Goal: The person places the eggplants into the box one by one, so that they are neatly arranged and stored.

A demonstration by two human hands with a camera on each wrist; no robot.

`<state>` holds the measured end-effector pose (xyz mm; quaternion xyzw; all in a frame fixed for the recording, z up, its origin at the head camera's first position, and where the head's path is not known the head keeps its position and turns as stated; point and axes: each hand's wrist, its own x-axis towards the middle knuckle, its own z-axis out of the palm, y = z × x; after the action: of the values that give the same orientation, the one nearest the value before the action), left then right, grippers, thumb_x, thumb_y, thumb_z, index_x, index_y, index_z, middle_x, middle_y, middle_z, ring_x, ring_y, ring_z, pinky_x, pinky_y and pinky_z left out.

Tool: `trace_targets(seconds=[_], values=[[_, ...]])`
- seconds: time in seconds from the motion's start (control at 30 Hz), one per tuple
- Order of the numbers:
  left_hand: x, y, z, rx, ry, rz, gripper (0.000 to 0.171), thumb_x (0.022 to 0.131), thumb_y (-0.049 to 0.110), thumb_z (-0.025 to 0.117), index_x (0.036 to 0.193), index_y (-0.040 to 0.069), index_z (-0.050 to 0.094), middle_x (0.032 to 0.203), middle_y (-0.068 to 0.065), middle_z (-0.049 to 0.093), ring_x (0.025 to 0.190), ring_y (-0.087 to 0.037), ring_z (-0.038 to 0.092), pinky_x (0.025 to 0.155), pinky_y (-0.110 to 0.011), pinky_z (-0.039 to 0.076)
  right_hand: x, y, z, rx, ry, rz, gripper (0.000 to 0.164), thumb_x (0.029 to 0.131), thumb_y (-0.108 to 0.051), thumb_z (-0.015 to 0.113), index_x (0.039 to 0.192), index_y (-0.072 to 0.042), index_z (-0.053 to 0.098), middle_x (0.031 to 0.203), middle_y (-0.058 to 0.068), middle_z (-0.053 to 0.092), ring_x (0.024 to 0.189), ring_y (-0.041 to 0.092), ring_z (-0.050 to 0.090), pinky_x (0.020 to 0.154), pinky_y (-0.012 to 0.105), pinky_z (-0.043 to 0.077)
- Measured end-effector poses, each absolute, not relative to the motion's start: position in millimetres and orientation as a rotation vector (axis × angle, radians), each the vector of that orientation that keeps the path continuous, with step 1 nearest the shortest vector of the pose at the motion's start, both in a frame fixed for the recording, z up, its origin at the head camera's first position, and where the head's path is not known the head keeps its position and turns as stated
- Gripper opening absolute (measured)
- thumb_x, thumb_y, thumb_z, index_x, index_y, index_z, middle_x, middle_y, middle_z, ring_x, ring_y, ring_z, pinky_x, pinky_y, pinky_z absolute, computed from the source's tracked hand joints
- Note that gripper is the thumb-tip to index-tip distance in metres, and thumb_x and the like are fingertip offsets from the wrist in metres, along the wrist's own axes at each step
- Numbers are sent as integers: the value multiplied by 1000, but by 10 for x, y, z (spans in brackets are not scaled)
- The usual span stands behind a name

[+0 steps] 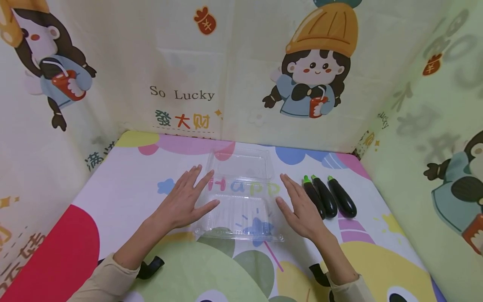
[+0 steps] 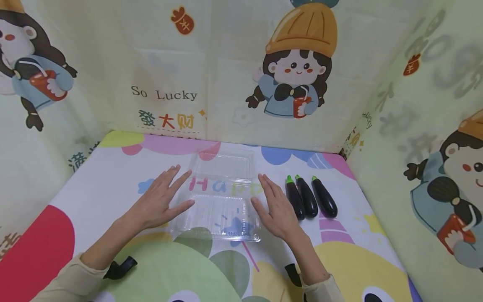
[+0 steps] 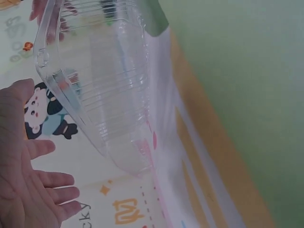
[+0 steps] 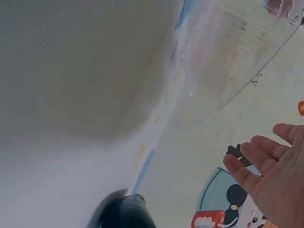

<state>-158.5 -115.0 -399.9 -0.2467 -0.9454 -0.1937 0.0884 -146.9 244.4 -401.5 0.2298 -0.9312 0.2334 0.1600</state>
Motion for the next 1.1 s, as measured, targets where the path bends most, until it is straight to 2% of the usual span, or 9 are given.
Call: trace_targets(seconds=[0.47,0.7,1.1], values=[[-1571,-1174,-4084,-715,-2820,-610,85,94,53,66,161,14,33,166,-23,25,154,-42,17,121,-62,21,-1467,2553,-4097,554,-2707,721,63,106,-32,54,162,-16,31,163,10,38,147,34,37,112,61,37],[-1570,-1178,-4116,-721,-2820,-617,84,94,47,68,161,12,33,164,-26,26,153,-44,18,120,-64,23,-1479,2636,-4130,528,-2721,712,60,107,-30,52,161,-14,33,161,12,39,147,36,36,115,61,33],[-1603,-1201,-4130,-734,-2823,-642,81,95,43,69,160,12,34,163,-27,29,152,-45,20,118,-65,25,-1523,2807,-4170,475,-2716,659,58,107,-28,52,159,-8,36,155,19,44,142,39,41,111,62,36]])
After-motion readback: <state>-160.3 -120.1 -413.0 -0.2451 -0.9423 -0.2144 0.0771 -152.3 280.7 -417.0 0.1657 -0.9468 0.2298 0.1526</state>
